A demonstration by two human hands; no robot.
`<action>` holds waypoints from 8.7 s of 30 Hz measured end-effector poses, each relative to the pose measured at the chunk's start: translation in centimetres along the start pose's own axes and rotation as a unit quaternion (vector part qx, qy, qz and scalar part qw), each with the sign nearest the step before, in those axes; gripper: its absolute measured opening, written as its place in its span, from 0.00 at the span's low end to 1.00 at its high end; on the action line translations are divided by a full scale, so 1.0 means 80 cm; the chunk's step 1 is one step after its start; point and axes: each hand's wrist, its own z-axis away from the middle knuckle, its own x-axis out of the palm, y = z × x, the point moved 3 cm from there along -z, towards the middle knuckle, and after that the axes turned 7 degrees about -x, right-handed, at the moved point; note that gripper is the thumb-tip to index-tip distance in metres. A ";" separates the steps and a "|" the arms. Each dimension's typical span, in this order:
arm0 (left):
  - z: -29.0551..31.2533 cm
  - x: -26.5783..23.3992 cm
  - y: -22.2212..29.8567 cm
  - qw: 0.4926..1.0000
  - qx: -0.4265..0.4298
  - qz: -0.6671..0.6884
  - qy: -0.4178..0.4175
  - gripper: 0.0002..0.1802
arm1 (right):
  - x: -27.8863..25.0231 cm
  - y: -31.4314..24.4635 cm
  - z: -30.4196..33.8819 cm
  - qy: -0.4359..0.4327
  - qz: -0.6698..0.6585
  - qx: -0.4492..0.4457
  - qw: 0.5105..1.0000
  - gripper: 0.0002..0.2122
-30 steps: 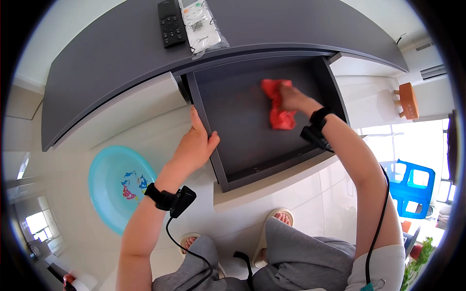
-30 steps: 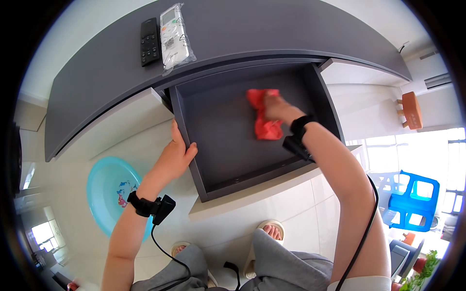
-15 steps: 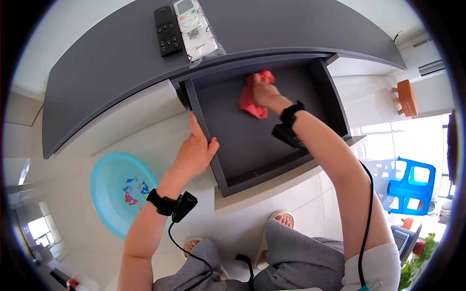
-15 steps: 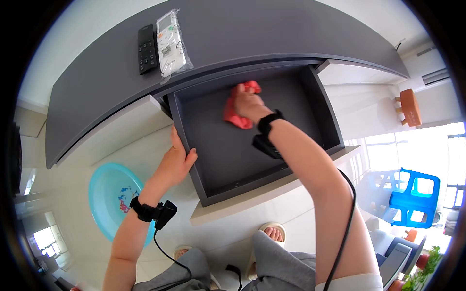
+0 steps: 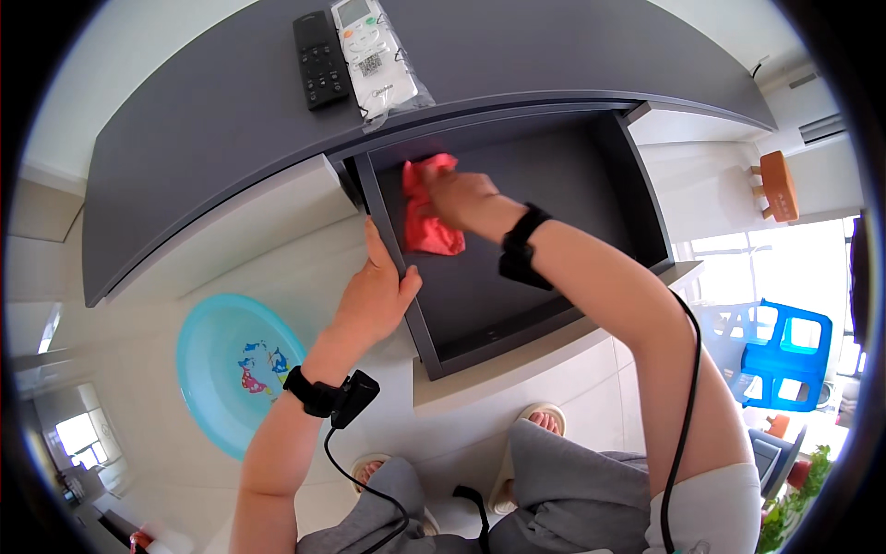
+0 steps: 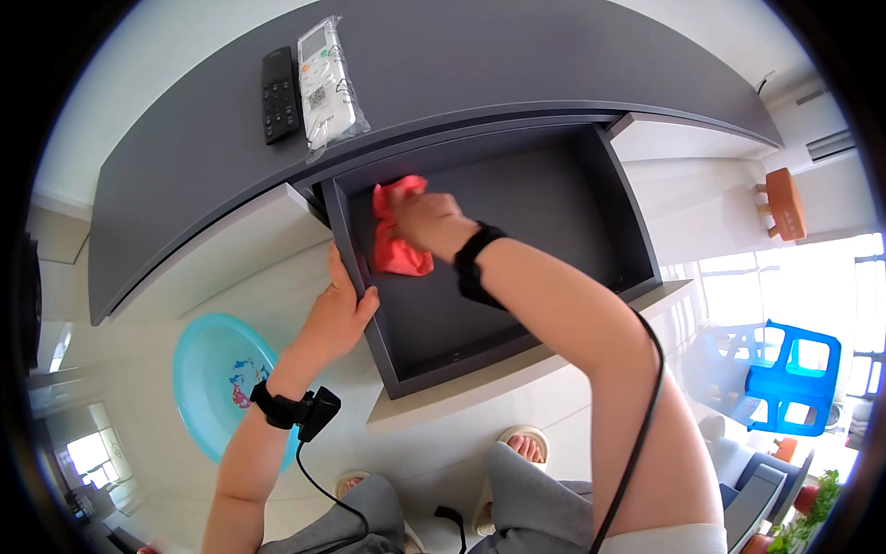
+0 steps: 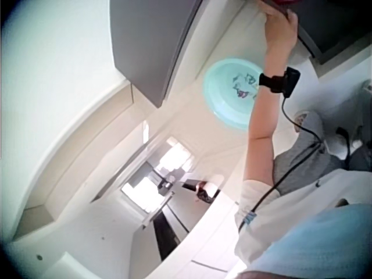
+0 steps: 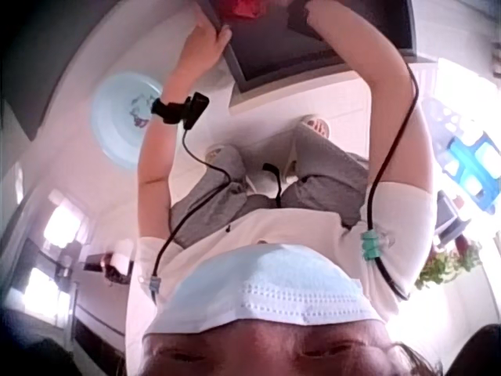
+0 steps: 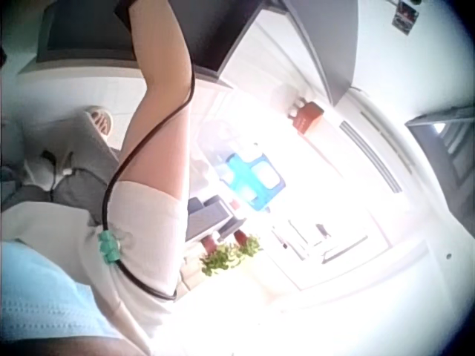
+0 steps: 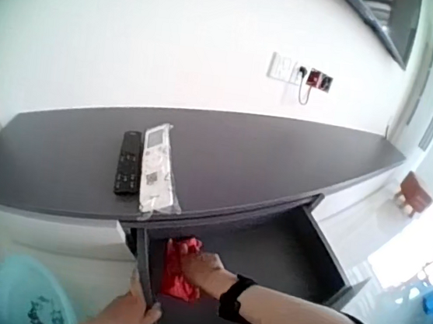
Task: The person wipes the inside and edges of an open drawer with a cloth, puts a remote and an object in a plastic bag into the drawer, and سپس rinses and wrings out the cloth in a basin of water.
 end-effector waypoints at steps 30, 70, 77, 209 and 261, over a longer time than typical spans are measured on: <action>0.003 -0.006 0.008 0.999 -0.030 -0.030 -0.025 0.45 | 0.043 0.266 0.194 -0.299 -0.086 0.460 0.832 0.32; 0.003 -0.003 0.003 0.999 -0.035 -0.036 -0.015 0.45 | 0.043 0.105 0.037 -0.188 0.239 0.097 0.948 0.25; 0.004 -0.006 0.004 0.999 -0.036 -0.001 -0.023 0.44 | 0.014 0.032 0.042 -0.042 0.170 0.092 0.980 0.24; 0.004 -0.005 0.007 0.999 0.032 -0.027 0.015 0.43 | -0.037 0.323 0.112 0.418 -0.018 0.303 0.856 0.33; 0.005 -0.006 0.010 0.999 -0.020 -0.045 -0.015 0.42 | -0.041 0.358 0.115 0.497 -0.264 0.260 0.784 0.26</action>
